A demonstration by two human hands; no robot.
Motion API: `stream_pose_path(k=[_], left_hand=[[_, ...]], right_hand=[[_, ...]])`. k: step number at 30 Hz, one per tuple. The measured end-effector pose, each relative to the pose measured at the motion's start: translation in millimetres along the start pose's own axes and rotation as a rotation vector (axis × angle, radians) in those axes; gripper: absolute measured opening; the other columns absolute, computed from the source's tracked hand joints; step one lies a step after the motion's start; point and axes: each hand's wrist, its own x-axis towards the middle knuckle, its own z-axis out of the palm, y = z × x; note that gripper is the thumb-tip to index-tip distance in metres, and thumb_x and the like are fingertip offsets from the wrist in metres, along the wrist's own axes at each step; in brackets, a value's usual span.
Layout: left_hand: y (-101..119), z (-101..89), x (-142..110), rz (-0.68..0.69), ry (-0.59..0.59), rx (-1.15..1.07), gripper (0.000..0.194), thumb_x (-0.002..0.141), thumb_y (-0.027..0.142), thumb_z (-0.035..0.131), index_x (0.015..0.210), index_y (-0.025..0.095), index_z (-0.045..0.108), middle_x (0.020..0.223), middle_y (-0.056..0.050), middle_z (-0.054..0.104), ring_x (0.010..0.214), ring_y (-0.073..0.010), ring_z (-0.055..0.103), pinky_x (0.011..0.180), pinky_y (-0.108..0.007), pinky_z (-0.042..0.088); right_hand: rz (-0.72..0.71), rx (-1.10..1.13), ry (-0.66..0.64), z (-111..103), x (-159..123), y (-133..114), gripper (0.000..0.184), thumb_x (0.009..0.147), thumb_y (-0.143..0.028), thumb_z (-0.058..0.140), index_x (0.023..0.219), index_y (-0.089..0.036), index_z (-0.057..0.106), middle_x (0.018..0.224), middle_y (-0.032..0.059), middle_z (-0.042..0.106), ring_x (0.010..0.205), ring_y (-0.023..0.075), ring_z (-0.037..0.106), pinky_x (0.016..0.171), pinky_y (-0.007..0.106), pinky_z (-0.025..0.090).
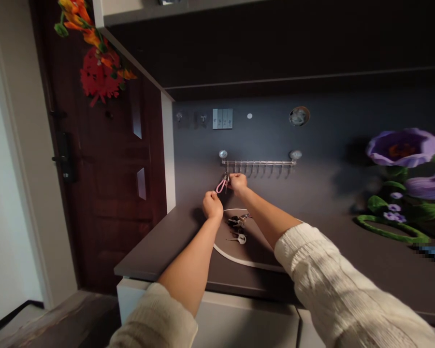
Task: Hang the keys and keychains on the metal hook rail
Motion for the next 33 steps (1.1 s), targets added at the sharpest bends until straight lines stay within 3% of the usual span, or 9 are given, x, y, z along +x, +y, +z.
stream_pose_path(k=[4, 15, 20, 24, 28, 33], left_hand=[[2, -0.1, -2, -0.014, 0.025, 0.073, 0.025, 0.085, 0.026, 0.035, 0.079, 0.018, 0.058, 0.076, -0.006, 0.062, 0.070, -0.0165, 0.055, 0.064, -0.025, 0.036], [4, -4.6, -2, 0.017, 0.011, 0.121, 0.026, 0.086, 0.027, 0.035, 0.083, 0.018, 0.059, 0.080, -0.008, 0.065, 0.074, -0.0172, 0.058, 0.065, -0.025, 0.038], [1, -4.2, 1, 0.070, -0.034, 0.104, 0.026, 0.085, 0.028, 0.037, 0.078, 0.017, 0.059, 0.077, -0.007, 0.064, 0.072, -0.0164, 0.058, 0.065, -0.025, 0.039], [-2, -1.0, 2, 0.113, -0.144, 0.022, 0.020, 0.082, 0.026, 0.042, 0.078, 0.016, 0.059, 0.072, -0.005, 0.062, 0.066, -0.0137, 0.056, 0.064, -0.023, 0.040], [0, 0.4, -5, 0.163, -0.349, -0.085, 0.012, 0.076, 0.019, 0.049, 0.078, 0.014, 0.060, 0.067, -0.002, 0.061, 0.063, -0.0107, 0.054, 0.064, -0.021, 0.041], [6, -3.9, -17, 0.277, -0.580, 0.022, 0.013, 0.074, 0.016, 0.052, 0.078, 0.012, 0.063, 0.070, -0.002, 0.063, 0.064, -0.0105, 0.054, 0.064, -0.022, 0.042]], right_hand=[[0.150, 0.118, 0.133, 1, -4, 0, 0.014, 0.080, -0.013, 0.043, 0.067, -0.016, 0.046, 0.052, -0.0045, 0.048, 0.046, 0.0066, 0.052, 0.051, 0.022, 0.051], [0.195, 0.146, -0.046, -16, -17, -4, 0.015, 0.086, -0.015, 0.039, 0.072, -0.016, 0.045, 0.062, -0.0020, 0.053, 0.049, 0.0054, 0.052, 0.056, 0.023, 0.051], [0.246, 0.100, -0.025, -27, -29, -12, 0.013, 0.087, -0.019, 0.040, 0.076, -0.016, 0.045, 0.068, -0.0008, 0.051, 0.050, 0.0049, 0.051, 0.054, 0.021, 0.049], [0.266, 0.117, -0.034, -39, -44, -19, 0.008, 0.086, -0.021, 0.042, 0.081, -0.017, 0.045, 0.072, -0.0005, 0.051, 0.054, 0.0063, 0.054, 0.056, 0.022, 0.050], [0.255, 0.150, -0.062, -53, -63, -20, 0.008, 0.086, -0.021, 0.043, 0.080, -0.016, 0.046, 0.074, 0.0007, 0.053, 0.053, 0.0065, 0.054, 0.058, 0.025, 0.051], [0.256, 0.120, -0.105, -76, -91, -9, 0.006, 0.084, -0.018, 0.043, 0.082, -0.016, 0.048, 0.073, 0.0019, 0.057, 0.056, 0.0076, 0.057, 0.055, 0.021, 0.049]])
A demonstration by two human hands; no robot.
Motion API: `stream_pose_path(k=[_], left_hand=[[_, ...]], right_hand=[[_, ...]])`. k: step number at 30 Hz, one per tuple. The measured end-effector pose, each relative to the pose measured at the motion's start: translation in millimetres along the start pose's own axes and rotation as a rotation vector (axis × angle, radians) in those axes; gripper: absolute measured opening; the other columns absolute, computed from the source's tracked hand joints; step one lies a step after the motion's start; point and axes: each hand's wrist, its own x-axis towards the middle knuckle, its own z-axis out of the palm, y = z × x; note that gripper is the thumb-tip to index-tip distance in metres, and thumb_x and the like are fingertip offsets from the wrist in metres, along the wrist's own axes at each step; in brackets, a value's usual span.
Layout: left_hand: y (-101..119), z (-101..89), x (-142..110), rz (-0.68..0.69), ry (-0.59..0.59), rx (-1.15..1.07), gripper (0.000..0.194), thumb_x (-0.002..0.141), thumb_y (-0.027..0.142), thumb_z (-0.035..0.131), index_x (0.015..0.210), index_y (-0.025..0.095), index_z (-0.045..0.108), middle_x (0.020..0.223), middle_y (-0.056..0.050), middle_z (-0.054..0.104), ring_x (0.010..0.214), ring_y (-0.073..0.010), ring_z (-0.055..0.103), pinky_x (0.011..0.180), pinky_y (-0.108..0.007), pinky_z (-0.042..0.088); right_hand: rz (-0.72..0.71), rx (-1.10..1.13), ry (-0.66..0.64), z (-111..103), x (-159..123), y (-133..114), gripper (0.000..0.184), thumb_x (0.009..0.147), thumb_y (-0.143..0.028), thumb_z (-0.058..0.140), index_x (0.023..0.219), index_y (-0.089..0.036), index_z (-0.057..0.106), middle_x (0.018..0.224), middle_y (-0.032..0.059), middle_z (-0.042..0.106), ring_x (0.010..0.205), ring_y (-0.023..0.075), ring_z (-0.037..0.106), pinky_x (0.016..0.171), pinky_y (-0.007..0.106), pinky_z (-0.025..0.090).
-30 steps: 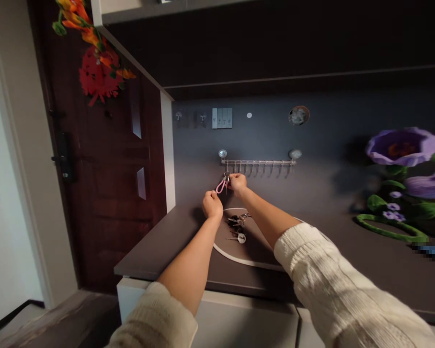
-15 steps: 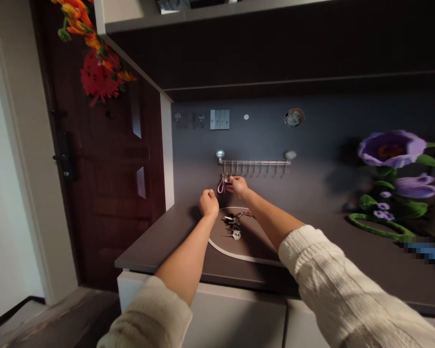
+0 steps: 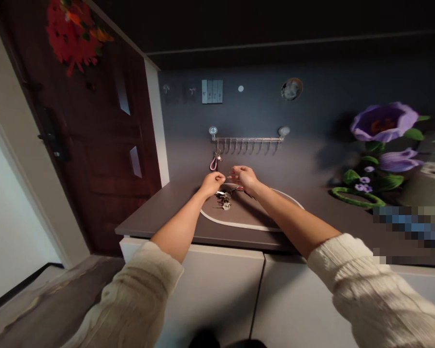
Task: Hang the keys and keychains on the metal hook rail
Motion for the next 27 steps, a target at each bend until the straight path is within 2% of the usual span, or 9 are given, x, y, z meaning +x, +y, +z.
stream_pose_path(k=[5, 9, 12, 16, 22, 27], left_hand=[[-1, 0.9, -6, 0.126, -0.197, 0.231, 0.017, 0.076, 0.017, 0.052, 0.085, 0.013, 0.066, 0.082, -0.005, 0.066, 0.073, -0.0131, 0.057, 0.072, -0.024, 0.044], [-8, 3.6, -5, 0.279, -0.280, 0.451, 0.020, 0.078, 0.018, 0.051, 0.090, 0.016, 0.067, 0.093, -0.006, 0.066, 0.088, -0.0160, 0.057, 0.084, -0.027, 0.042], [-14, 6.5, -3, 0.302, -0.298, 0.544, 0.024, 0.080, 0.019, 0.049, 0.097, 0.019, 0.066, 0.098, -0.007, 0.065, 0.095, -0.0176, 0.055, 0.088, -0.029, 0.040], [-19, 10.0, -2, 0.305, -0.312, 0.566, 0.027, 0.080, 0.017, 0.048, 0.100, 0.022, 0.066, 0.100, -0.008, 0.064, 0.096, -0.0186, 0.055, 0.088, -0.029, 0.039], [-16, 10.3, 0, 0.308, -0.300, 0.549, 0.022, 0.076, 0.016, 0.053, 0.089, 0.024, 0.069, 0.091, -0.006, 0.065, 0.090, -0.0183, 0.056, 0.085, -0.028, 0.039], [-11, 7.4, 0, 0.295, -0.257, 0.495, 0.013, 0.073, 0.016, 0.057, 0.075, 0.020, 0.069, 0.081, -0.006, 0.065, 0.081, -0.0179, 0.056, 0.080, -0.027, 0.039]], right_hand=[[-0.019, -0.169, 0.003, -23, -18, 22, 0.007, 0.084, -0.017, 0.042, 0.085, -0.016, 0.048, 0.074, 0.0016, 0.059, 0.050, 0.0063, 0.054, 0.049, 0.019, 0.044], [-0.116, -0.464, -0.038, -36, -24, 37, 0.008, 0.081, -0.016, 0.045, 0.085, -0.015, 0.052, 0.067, -0.0005, 0.058, 0.043, 0.0052, 0.046, 0.046, 0.018, 0.039], [-0.185, -0.654, -0.067, -40, -23, 43, 0.008, 0.079, -0.015, 0.047, 0.081, -0.014, 0.055, 0.063, -0.0010, 0.058, 0.045, 0.0053, 0.045, 0.049, 0.018, 0.038], [-0.208, -0.724, -0.057, -40, -17, 47, 0.010, 0.078, -0.017, 0.049, 0.079, -0.014, 0.058, 0.061, 0.0000, 0.059, 0.046, 0.0067, 0.047, 0.053, 0.020, 0.039], [-0.220, -0.744, -0.076, -40, -8, 51, 0.010, 0.077, -0.022, 0.053, 0.075, -0.015, 0.060, 0.057, 0.0003, 0.059, 0.041, 0.0067, 0.045, 0.051, 0.022, 0.038], [-0.208, -0.704, -0.092, -39, -6, 50, 0.007, 0.075, -0.021, 0.056, 0.073, -0.015, 0.060, 0.055, -0.0005, 0.058, 0.040, 0.0057, 0.043, 0.049, 0.020, 0.036]])
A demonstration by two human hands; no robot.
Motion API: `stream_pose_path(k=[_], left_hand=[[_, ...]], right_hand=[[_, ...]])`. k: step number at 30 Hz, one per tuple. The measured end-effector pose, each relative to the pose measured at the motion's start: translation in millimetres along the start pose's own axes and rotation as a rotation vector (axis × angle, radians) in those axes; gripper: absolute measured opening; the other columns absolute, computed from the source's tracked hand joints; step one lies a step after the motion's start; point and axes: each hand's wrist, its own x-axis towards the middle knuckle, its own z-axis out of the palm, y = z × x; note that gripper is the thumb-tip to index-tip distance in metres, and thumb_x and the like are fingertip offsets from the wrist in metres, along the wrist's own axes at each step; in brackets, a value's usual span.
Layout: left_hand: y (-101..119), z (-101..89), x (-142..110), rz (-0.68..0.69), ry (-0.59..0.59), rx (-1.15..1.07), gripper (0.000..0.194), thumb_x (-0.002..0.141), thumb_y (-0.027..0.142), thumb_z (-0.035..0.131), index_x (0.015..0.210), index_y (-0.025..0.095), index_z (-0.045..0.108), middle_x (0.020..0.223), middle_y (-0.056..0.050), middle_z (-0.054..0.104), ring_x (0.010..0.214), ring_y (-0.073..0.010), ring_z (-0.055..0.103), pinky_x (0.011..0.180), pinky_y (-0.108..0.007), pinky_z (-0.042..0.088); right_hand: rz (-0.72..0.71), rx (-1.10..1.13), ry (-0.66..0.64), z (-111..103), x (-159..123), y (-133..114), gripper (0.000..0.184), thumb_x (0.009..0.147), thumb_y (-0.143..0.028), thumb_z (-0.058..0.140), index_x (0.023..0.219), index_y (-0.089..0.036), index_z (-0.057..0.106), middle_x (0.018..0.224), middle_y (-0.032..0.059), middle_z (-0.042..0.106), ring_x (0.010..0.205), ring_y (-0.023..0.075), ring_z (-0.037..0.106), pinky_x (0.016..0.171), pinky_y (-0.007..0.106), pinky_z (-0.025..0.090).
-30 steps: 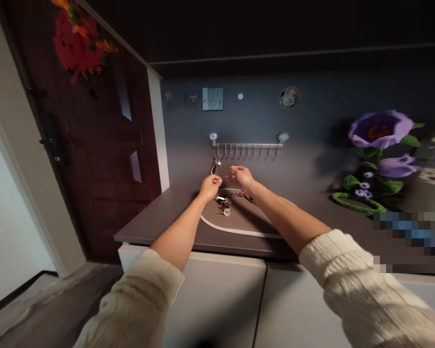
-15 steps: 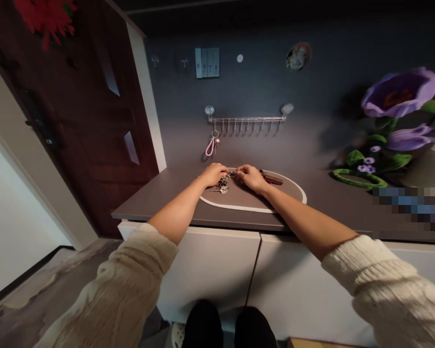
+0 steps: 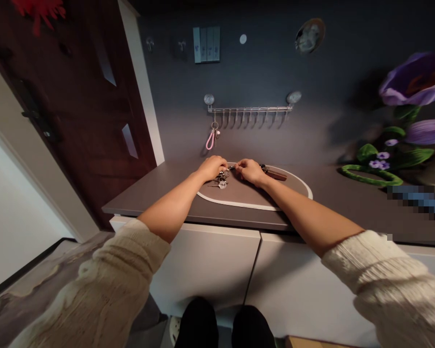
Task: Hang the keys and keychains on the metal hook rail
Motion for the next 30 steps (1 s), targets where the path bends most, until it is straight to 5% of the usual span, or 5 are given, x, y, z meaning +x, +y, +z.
stream_pose_path(k=[8, 18, 30], left_hand=[[3, -4.9, -1, -0.045, 0.026, -0.009, 0.011, 0.073, 0.019, 0.057, 0.073, 0.018, 0.067, 0.076, -0.004, 0.065, 0.075, -0.0161, 0.055, 0.075, -0.024, 0.039], [10, -11.2, -1, 0.005, 0.126, 0.015, 0.017, 0.078, 0.017, 0.048, 0.078, 0.017, 0.065, 0.084, -0.006, 0.063, 0.082, -0.0167, 0.053, 0.078, -0.026, 0.038], [19, -12.1, 2, -0.144, 0.289, -0.395, 0.013, 0.079, 0.016, 0.048, 0.078, 0.013, 0.061, 0.079, -0.003, 0.063, 0.074, -0.0113, 0.055, 0.074, -0.023, 0.041]], right_hand=[[-0.037, -0.087, -0.042, 0, 0, -1, 0.010, 0.077, -0.022, 0.052, 0.073, -0.016, 0.060, 0.058, 0.0004, 0.060, 0.040, 0.0066, 0.045, 0.052, 0.022, 0.038], [-0.002, 0.131, -0.025, 4, 4, 2, 0.010, 0.072, -0.016, 0.058, 0.081, -0.017, 0.055, 0.058, -0.0037, 0.057, 0.039, 0.0043, 0.042, 0.041, 0.017, 0.033], [-0.050, 0.394, -0.095, 1, -6, -17, 0.009, 0.074, -0.017, 0.052, 0.083, -0.017, 0.052, 0.054, -0.0055, 0.048, 0.040, 0.0047, 0.041, 0.040, 0.017, 0.031]])
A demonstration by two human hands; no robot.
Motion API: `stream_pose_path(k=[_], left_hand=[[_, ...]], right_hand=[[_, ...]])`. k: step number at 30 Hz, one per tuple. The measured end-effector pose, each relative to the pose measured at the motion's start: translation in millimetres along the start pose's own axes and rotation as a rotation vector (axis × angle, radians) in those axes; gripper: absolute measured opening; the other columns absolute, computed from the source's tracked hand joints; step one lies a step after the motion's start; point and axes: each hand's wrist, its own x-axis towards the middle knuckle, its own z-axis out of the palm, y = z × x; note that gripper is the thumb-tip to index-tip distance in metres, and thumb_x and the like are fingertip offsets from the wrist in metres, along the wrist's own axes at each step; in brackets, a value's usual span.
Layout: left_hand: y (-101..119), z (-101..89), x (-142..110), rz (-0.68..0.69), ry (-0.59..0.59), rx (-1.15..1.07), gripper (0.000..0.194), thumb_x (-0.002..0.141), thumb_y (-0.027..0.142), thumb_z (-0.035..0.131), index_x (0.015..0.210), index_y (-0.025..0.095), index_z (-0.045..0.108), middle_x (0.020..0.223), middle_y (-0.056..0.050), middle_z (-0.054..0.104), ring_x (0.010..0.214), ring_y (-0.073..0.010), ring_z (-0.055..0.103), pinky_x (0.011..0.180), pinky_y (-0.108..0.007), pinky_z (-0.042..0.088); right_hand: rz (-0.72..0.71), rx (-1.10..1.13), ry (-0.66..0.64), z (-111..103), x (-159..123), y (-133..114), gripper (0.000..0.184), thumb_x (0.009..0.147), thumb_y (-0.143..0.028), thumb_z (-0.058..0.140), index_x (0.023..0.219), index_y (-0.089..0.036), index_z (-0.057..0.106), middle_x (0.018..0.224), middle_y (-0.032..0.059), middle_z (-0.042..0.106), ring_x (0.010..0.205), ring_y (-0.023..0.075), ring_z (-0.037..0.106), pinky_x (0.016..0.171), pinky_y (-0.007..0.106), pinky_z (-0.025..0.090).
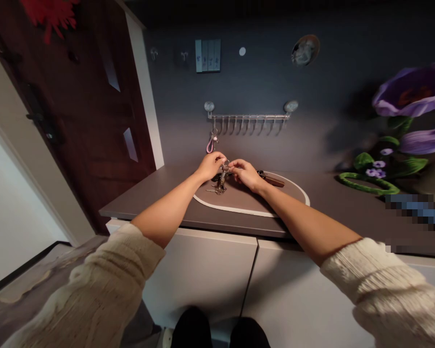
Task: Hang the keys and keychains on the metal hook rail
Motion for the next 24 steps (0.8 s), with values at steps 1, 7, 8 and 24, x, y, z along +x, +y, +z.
stream_pose_path(k=[1, 7, 8, 24], left_hand=[[-0.5, 0.5, 0.4, -0.024, 0.017, -0.033, 0.013, 0.079, 0.017, 0.049, 0.079, 0.012, 0.061, 0.079, -0.003, 0.063, 0.074, -0.0111, 0.055, 0.074, -0.023, 0.041], [-1.3, 5.1, 0.7, -0.171, 0.029, -0.279, 0.014, 0.078, 0.022, 0.052, 0.082, 0.012, 0.061, 0.077, -0.003, 0.064, 0.071, -0.0104, 0.056, 0.072, -0.024, 0.043], [-1.1, 5.9, 0.5, -0.189, 0.028, -0.312, 0.014, 0.078, 0.022, 0.053, 0.081, 0.012, 0.061, 0.076, -0.003, 0.064, 0.070, -0.0104, 0.056, 0.072, -0.024, 0.043], [3.5, 7.0, -3.9, -0.290, 0.007, -0.472, 0.016, 0.074, 0.026, 0.059, 0.081, 0.012, 0.061, 0.074, -0.003, 0.064, 0.063, -0.0090, 0.055, 0.062, -0.022, 0.043]], right_hand=[[0.004, 0.019, 0.011, 0.2, -0.8, -2.0, 0.009, 0.074, -0.017, 0.051, 0.083, -0.017, 0.052, 0.054, -0.0055, 0.048, 0.040, 0.0049, 0.041, 0.039, 0.017, 0.030], [-0.030, 0.081, 0.028, -0.8, -3.6, -8.0, 0.010, 0.074, -0.021, 0.052, 0.084, -0.019, 0.054, 0.053, -0.0057, 0.045, 0.041, 0.0066, 0.040, 0.041, 0.019, 0.031], [-0.032, 0.084, 0.027, -1.1, -3.6, -8.1, 0.010, 0.075, -0.022, 0.052, 0.085, -0.019, 0.054, 0.052, -0.0059, 0.045, 0.041, 0.0069, 0.040, 0.041, 0.019, 0.031], [-0.097, 0.021, 0.081, -2.9, -1.5, -5.3, 0.024, 0.069, -0.040, 0.060, 0.076, -0.017, 0.055, 0.056, -0.0052, 0.048, 0.045, 0.0058, 0.039, 0.046, 0.019, 0.031]])
